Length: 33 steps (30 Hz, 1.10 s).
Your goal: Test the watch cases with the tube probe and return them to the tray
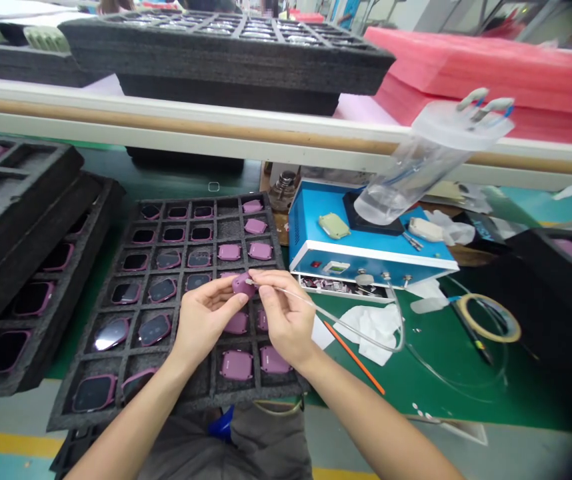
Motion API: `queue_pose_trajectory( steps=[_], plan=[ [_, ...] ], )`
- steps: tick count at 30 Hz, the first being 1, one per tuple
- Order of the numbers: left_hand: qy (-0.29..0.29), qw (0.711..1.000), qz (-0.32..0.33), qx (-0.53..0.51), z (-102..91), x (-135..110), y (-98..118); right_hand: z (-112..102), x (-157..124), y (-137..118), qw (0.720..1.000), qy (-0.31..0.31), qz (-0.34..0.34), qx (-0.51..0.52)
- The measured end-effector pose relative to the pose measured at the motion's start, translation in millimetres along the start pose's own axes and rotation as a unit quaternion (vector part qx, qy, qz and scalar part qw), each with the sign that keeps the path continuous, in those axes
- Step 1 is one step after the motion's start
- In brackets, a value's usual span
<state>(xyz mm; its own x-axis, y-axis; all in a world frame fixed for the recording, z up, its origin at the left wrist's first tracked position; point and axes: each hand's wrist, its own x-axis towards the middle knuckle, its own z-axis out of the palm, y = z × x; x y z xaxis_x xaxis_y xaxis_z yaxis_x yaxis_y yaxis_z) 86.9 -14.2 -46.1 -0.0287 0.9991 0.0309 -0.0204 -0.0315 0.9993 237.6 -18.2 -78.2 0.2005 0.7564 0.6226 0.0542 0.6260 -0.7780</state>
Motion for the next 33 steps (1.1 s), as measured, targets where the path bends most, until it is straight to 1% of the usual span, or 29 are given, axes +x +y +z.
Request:
queue_pose_trajectory(
  steps=[12,27,33],
  plan=[
    [-0.005,1.0,0.003,-0.002,0.1,0.9,-0.5,0.5,-1.4,1.0,1.0,-0.001,0.01,0.019],
    [0.001,1.0,-0.014,-0.01,0.8,-0.6,-0.8,0.9,-1.7,0.7,1.0,0.0,0.015,0.011],
    [-0.003,1.0,-0.01,-0.006,0.3,0.0,-1.4,0.8,-1.6,1.2,1.0,-0.001,0.014,0.009]
  ],
)
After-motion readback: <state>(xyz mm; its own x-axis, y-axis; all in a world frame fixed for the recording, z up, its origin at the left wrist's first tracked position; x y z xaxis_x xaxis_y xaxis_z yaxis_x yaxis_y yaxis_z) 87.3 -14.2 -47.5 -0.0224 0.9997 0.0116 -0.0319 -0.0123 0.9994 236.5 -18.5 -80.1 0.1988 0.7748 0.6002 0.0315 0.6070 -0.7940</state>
